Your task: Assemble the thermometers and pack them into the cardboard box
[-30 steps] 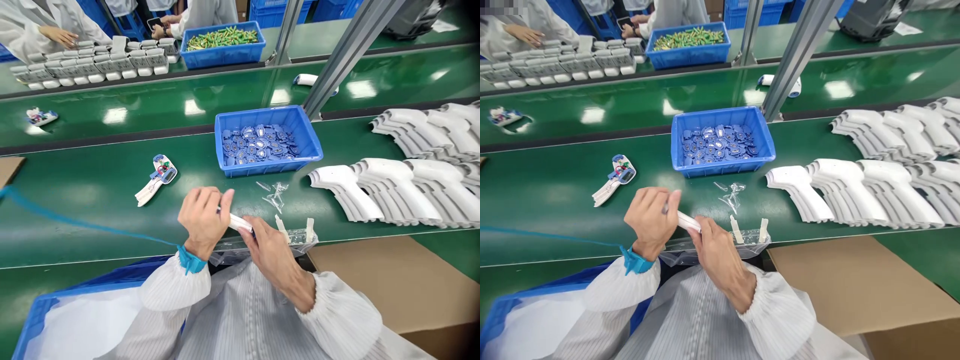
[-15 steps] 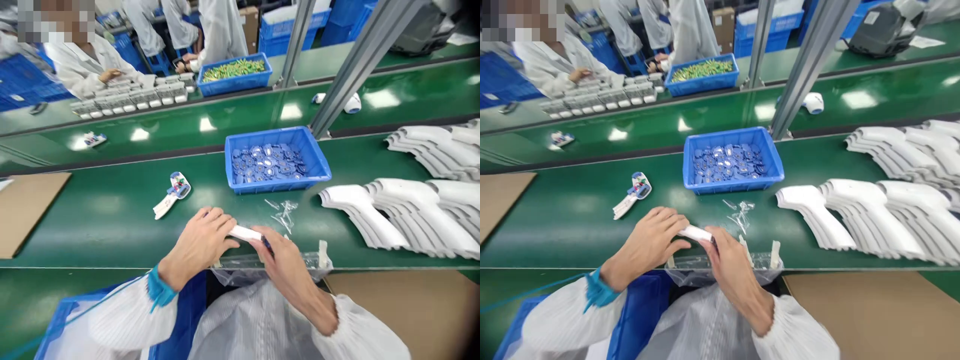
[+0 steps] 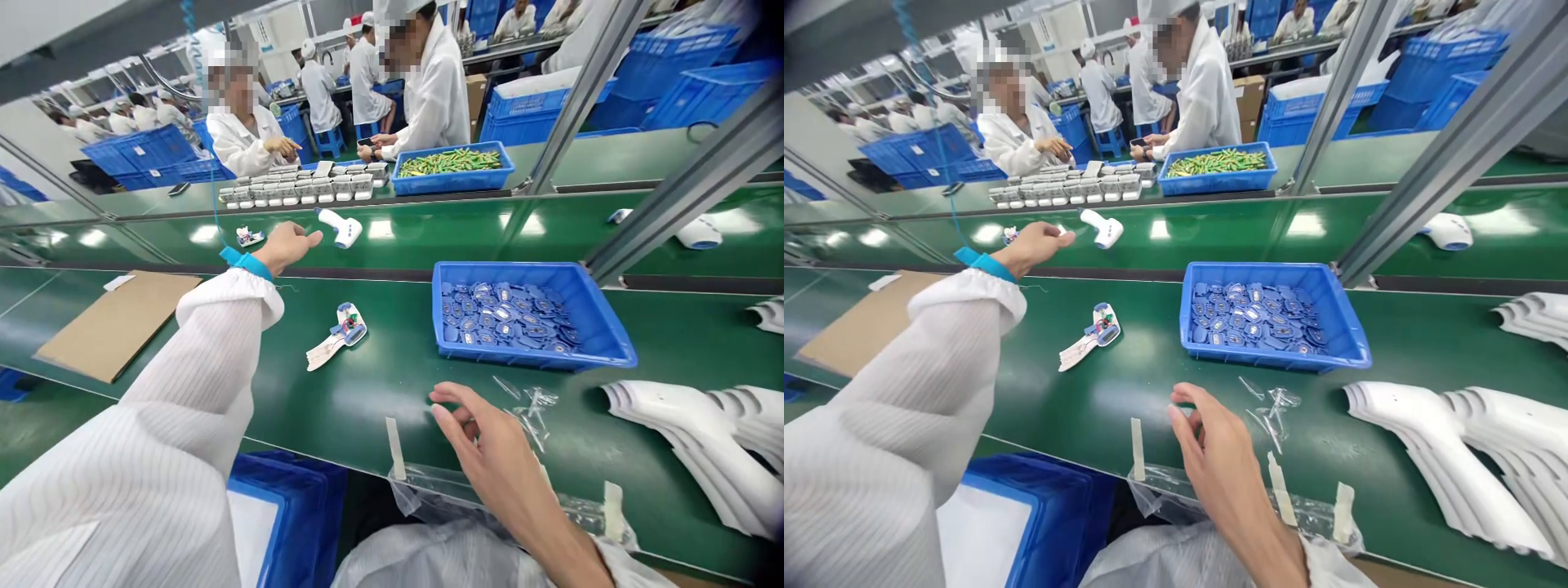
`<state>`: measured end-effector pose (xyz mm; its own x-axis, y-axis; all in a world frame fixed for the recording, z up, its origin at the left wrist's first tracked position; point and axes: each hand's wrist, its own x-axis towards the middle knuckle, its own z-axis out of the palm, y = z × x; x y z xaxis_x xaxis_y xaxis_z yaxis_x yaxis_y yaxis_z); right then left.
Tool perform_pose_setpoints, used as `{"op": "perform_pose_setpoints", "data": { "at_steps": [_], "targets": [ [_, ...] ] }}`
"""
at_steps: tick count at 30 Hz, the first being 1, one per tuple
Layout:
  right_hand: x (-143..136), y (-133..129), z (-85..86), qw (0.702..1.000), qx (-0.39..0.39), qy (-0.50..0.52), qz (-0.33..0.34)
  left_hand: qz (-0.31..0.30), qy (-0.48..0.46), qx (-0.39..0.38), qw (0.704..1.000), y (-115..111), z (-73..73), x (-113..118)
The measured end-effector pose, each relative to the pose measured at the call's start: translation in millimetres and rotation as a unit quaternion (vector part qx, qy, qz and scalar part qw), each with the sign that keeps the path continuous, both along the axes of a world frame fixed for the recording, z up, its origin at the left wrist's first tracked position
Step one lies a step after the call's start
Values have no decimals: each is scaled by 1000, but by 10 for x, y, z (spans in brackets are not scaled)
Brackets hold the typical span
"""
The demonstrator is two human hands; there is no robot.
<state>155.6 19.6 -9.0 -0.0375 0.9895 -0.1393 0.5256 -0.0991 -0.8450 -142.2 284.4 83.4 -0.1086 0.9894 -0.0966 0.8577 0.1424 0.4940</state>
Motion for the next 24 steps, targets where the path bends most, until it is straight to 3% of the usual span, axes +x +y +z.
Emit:
{"op": "perform_pose_setpoints", "data": {
  "at_steps": [3,7,10,14,16,18,20,22,24],
  "targets": [
    [-53,49,-42,998,-53,25,-2,-16,48,-26,998,-257,-157,-102],
    [-256,226,-146,991,-86,99,26,-61,37,-117,990,-1092,-556,-86],
    [-528,426,-220,979,-122,142,75,-99,-38,-158,982,-1750,-800,194],
    [-742,587,-291,981,-152,107,60,-170,-270,-153,935,-2320,-834,663],
    [-714,569,-288,984,-148,90,45,-151,-302,-97,936,-2401,-795,757],
    [-612,485,-237,986,-138,86,37,-86,-221,11,971,-2344,-793,728],
    [-462,353,-152,990,-110,78,41,-26,-134,99,986,-2195,-839,629],
    [-289,200,-71,996,-58,46,58,-32,-136,71,988,-2033,-898,544],
    [-109,60,-32,998,2,-11,68,-92,-231,-46,967,-1935,-930,544]
  ]
}}
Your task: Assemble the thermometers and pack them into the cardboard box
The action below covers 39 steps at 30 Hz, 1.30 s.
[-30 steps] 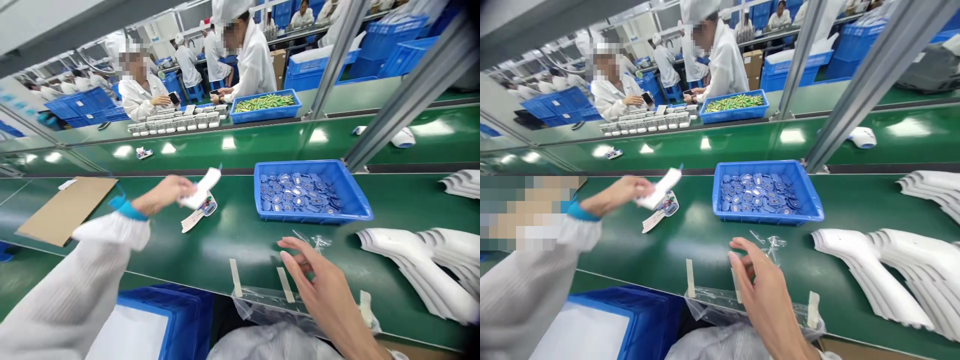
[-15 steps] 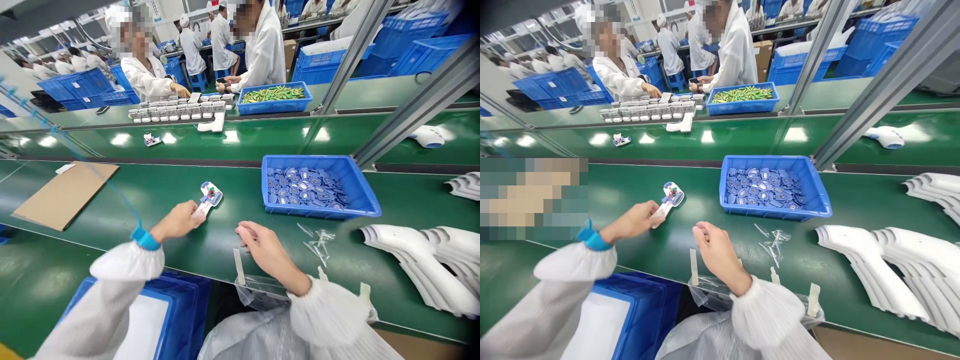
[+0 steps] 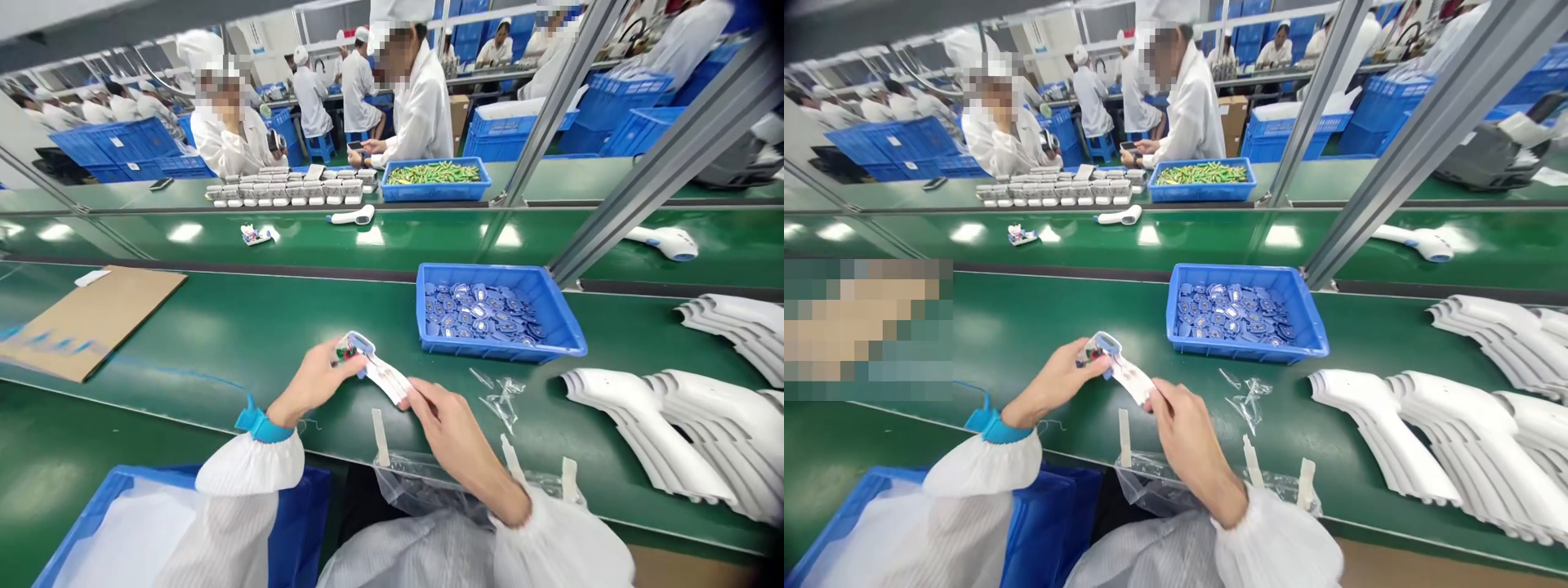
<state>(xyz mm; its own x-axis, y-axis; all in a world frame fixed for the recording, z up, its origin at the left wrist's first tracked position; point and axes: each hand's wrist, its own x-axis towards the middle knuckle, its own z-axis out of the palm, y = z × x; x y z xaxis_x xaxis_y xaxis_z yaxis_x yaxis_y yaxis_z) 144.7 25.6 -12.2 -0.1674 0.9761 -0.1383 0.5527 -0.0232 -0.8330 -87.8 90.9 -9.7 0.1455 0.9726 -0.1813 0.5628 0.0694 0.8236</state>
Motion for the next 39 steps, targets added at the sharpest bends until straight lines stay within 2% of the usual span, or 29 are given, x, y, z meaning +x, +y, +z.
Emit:
{"op": "perform_pose_setpoints", "data": {
  "at_steps": [2,5,10,15,17,20,23,26,28,30,32,34,35,37,39],
  "targets": [
    [169,-96,-1,996,68,-45,-26,-71,-99,-78,989,0,9,107],
    [359,-133,8,984,149,-53,-83,-92,-135,-57,985,-135,74,400],
    [483,-78,196,987,141,-41,-65,-134,-72,-20,988,-375,182,820],
    [495,-128,334,988,120,-90,-48,-172,-33,-6,985,-482,169,959],
    [498,-167,397,979,142,-132,-60,-169,-14,-6,985,-498,112,988],
    [589,-203,448,961,174,-175,-125,-107,-11,-18,994,-492,-21,1008],
    [805,-242,257,941,154,-234,-188,-38,-95,-79,992,-463,-140,985],
    [1043,-353,-116,922,125,-325,-168,-13,-202,-146,968,-436,-153,954],
    [1195,-462,-281,913,138,-350,-159,-10,-241,-177,954,-420,-108,946],
    [1363,-556,-300,888,176,-380,-191,-14,-272,-208,940,-402,-59,948],
    [1557,-601,-220,829,192,-452,-268,-15,-297,-231,927,-384,-37,955],
    [1761,-597,-134,775,155,-523,-318,-12,-309,-237,921,-370,-50,968],
    [1856,-584,-110,764,128,-544,-322,-9,-311,-237,920,-367,-65,975],
    [2010,-551,-105,777,85,-552,-291,-2,-319,-239,917,-365,-99,988],
    [2092,-528,-125,785,78,-551,-271,-5,-332,-245,911,-368,-123,995]
  ]
}}
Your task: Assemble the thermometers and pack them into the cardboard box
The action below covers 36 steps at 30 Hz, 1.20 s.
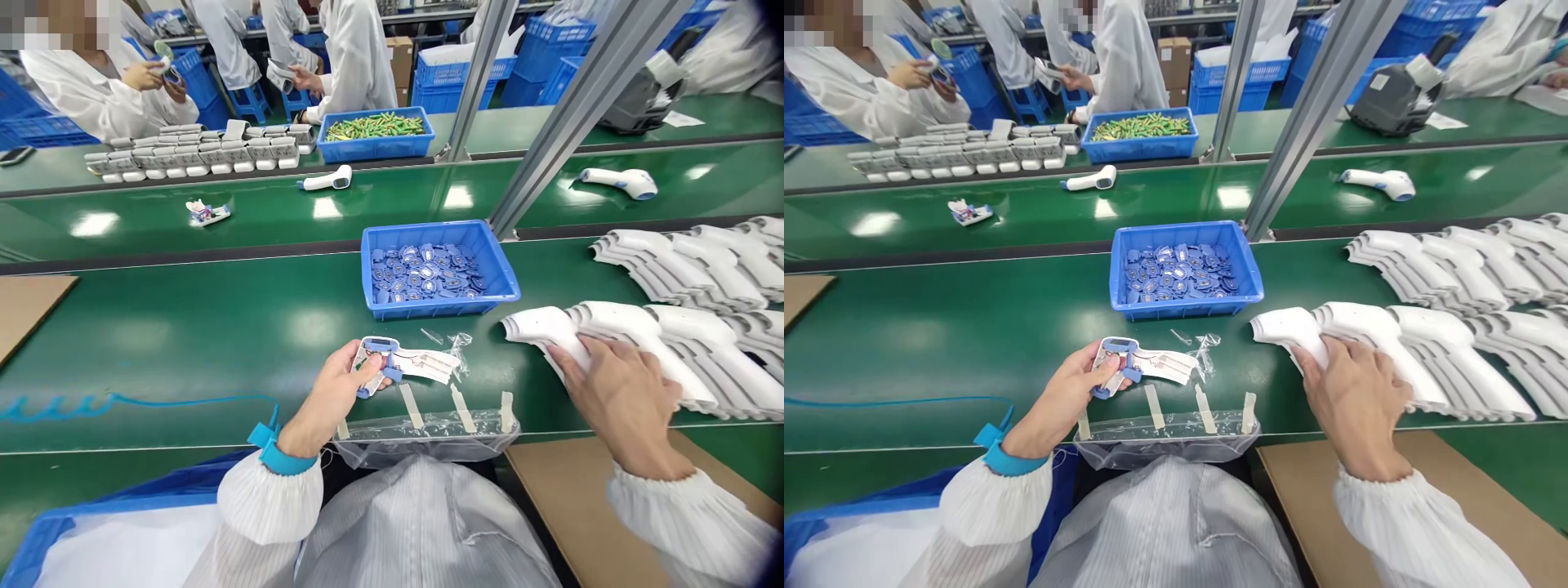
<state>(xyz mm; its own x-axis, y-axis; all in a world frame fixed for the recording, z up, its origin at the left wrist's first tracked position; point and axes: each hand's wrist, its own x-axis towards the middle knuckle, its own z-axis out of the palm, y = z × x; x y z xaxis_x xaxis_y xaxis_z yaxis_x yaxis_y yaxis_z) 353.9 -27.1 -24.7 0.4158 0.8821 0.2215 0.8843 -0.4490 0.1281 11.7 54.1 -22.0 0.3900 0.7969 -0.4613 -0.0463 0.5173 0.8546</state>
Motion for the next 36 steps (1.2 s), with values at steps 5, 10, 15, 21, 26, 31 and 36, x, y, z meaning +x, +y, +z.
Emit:
{"op": "perform_pose_setpoints", "data": {
  "at_steps": [5,10,15,21,26,31,36],
  "targets": [
    [-204,-21,112,994,88,-31,61,-19,-34,-1,999,-12,14,-15],
    [-852,-13,363,961,131,9,245,-44,-47,14,998,-19,83,-18],
    [-1370,125,415,933,92,37,346,-49,-35,52,997,-33,97,-4],
    [-1525,344,328,909,-30,206,362,-70,55,141,986,-48,33,0],
    [-1488,385,377,863,-130,423,242,-136,109,218,960,-61,61,-56],
    [-1433,328,348,825,-126,503,225,-156,138,250,945,-63,75,-107],
    [-1696,444,374,787,14,557,264,-115,165,261,944,-125,186,-54]
  ]
}}
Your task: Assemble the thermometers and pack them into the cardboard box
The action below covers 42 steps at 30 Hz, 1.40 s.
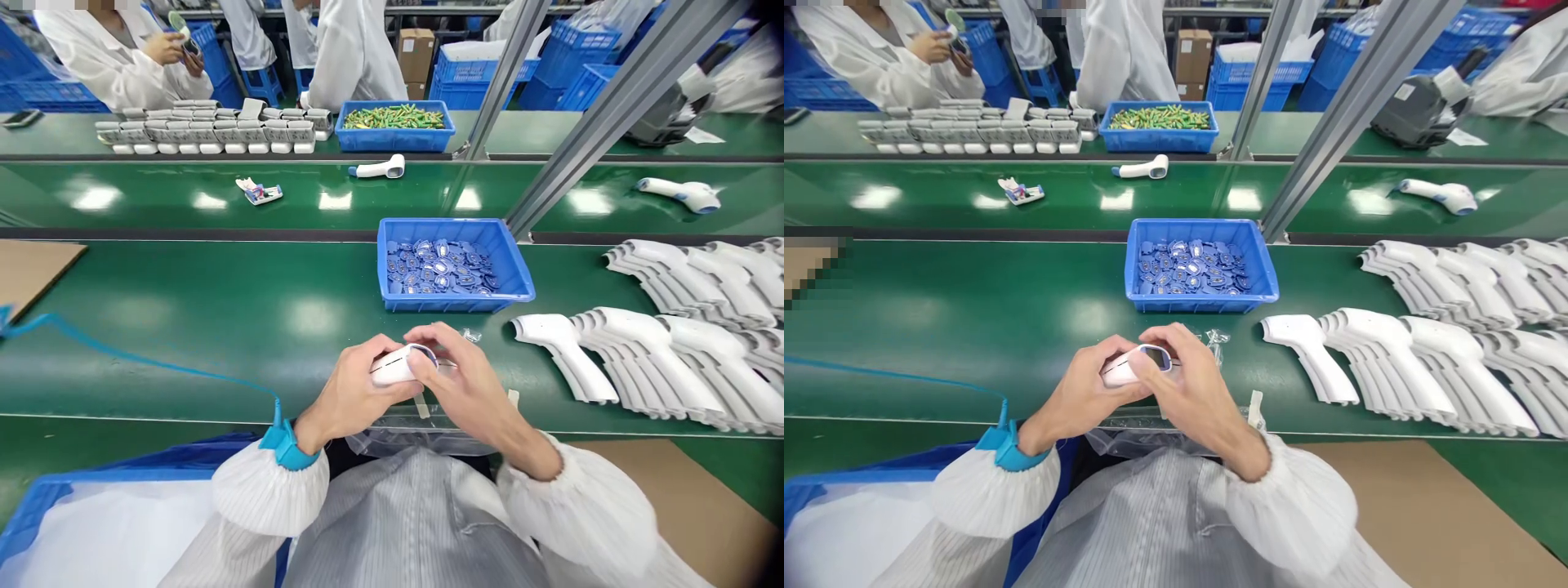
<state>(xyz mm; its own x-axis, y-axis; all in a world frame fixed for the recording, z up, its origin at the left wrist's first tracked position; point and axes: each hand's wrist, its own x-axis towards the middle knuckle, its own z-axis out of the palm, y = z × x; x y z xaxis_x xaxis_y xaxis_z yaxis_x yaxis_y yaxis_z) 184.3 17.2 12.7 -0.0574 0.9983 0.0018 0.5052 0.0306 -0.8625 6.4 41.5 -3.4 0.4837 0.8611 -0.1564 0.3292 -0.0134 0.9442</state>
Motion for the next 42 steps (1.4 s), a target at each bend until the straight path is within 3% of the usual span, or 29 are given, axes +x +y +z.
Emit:
{"op": "perform_pose_setpoints", "data": {
  "at_steps": [4,7,11,17,22,27,30,33,35,37,40,42],
  "targets": [
    [-383,131,14,981,113,-91,-127,-9,-3,8,1000,-42,72,60],
    [-524,170,-26,968,150,-175,-98,-64,56,46,995,-66,26,89],
    [-531,191,-85,951,182,-231,-93,-42,133,115,984,-89,-58,103],
    [-430,176,-41,953,164,-152,-206,-46,67,-3,997,-83,-36,-57],
    [-464,165,-65,962,119,-196,-146,-32,68,31,997,-141,-91,-15],
    [-505,217,-103,953,115,-235,-152,35,108,55,992,-169,-99,112],
    [-340,415,37,980,61,-171,-76,9,105,27,994,-74,2,-89],
    [-33,837,189,984,50,-167,-42,15,169,54,984,62,123,-446],
    [143,1193,201,965,57,-254,-12,35,214,107,970,148,174,-612],
    [216,1531,120,949,36,-312,34,33,282,198,938,220,186,-629],
    [128,1891,-84,940,-6,-337,59,-63,410,319,852,303,153,-423],
    [27,2005,-184,934,-25,-353,48,-120,463,343,808,346,127,-277]
  ]
}}
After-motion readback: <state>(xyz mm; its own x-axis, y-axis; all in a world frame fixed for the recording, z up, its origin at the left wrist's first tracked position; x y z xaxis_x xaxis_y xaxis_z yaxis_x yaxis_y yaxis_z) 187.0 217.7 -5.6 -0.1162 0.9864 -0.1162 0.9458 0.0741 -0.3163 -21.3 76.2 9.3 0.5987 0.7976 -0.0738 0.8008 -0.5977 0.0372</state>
